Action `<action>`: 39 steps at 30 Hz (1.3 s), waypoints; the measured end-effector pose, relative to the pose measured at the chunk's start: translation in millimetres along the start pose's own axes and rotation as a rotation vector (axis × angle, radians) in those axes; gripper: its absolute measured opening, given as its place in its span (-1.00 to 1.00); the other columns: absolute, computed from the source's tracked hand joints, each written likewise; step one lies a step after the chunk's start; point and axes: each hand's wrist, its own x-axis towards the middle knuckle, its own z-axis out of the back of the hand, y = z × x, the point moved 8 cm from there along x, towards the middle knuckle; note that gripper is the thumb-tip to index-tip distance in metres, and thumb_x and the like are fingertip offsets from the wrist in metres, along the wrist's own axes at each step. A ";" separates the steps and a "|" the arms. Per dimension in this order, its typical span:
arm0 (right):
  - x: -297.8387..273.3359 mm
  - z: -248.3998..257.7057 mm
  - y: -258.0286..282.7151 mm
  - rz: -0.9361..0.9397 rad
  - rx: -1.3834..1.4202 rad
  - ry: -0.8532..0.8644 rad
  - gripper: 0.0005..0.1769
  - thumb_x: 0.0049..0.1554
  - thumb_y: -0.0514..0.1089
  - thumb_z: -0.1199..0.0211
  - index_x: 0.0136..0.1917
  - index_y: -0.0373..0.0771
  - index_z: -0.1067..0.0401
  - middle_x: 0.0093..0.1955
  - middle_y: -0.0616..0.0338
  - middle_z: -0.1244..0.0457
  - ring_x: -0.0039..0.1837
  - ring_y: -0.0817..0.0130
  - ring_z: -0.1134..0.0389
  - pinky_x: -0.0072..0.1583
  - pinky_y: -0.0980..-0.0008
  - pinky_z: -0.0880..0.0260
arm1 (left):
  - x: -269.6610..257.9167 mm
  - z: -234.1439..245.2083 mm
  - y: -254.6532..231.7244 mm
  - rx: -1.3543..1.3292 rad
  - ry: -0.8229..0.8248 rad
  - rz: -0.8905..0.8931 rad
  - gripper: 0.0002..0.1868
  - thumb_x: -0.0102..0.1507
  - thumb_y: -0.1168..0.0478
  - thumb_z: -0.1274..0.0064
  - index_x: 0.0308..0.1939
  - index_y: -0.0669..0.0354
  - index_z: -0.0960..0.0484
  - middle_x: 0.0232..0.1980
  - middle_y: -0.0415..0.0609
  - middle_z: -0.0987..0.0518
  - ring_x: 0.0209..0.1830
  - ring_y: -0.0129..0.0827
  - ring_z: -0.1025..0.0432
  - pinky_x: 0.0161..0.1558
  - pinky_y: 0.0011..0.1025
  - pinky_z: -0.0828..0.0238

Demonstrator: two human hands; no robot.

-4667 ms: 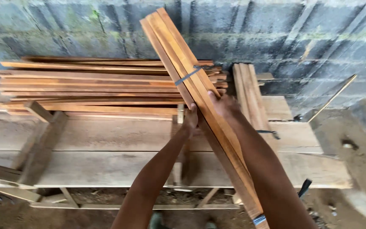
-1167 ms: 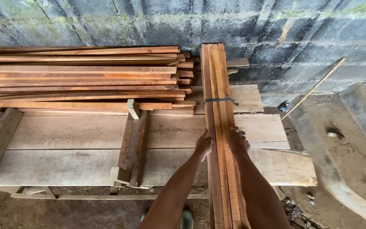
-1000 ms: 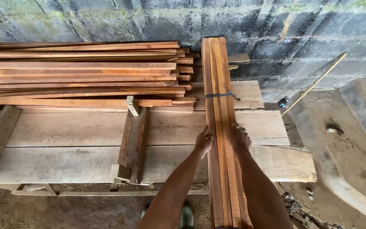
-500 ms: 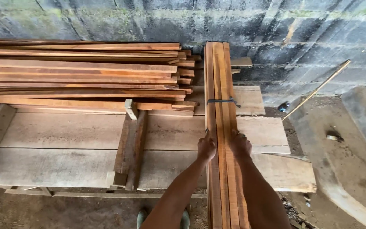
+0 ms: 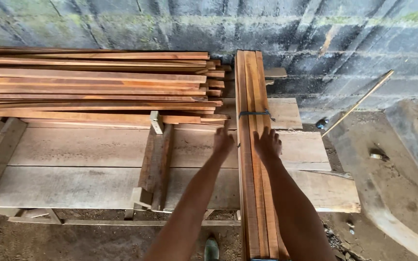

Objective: Bundling long wooden strips together using plastic ties in a workshop setting.

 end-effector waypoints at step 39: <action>-151.6 -31.2 512.6 0.868 -0.191 -0.626 -0.46 0.05 0.09 -0.32 0.28 -0.06 -0.41 0.21 0.12 -0.26 0.42 0.13 -0.30 0.48 -0.01 -0.21 | 44.9 435.7 389.7 0.554 0.025 -0.663 -0.26 0.21 0.36 0.07 0.51 0.00 -0.27 0.44 0.14 -0.27 0.50 -0.04 -0.19 0.41 0.04 -0.07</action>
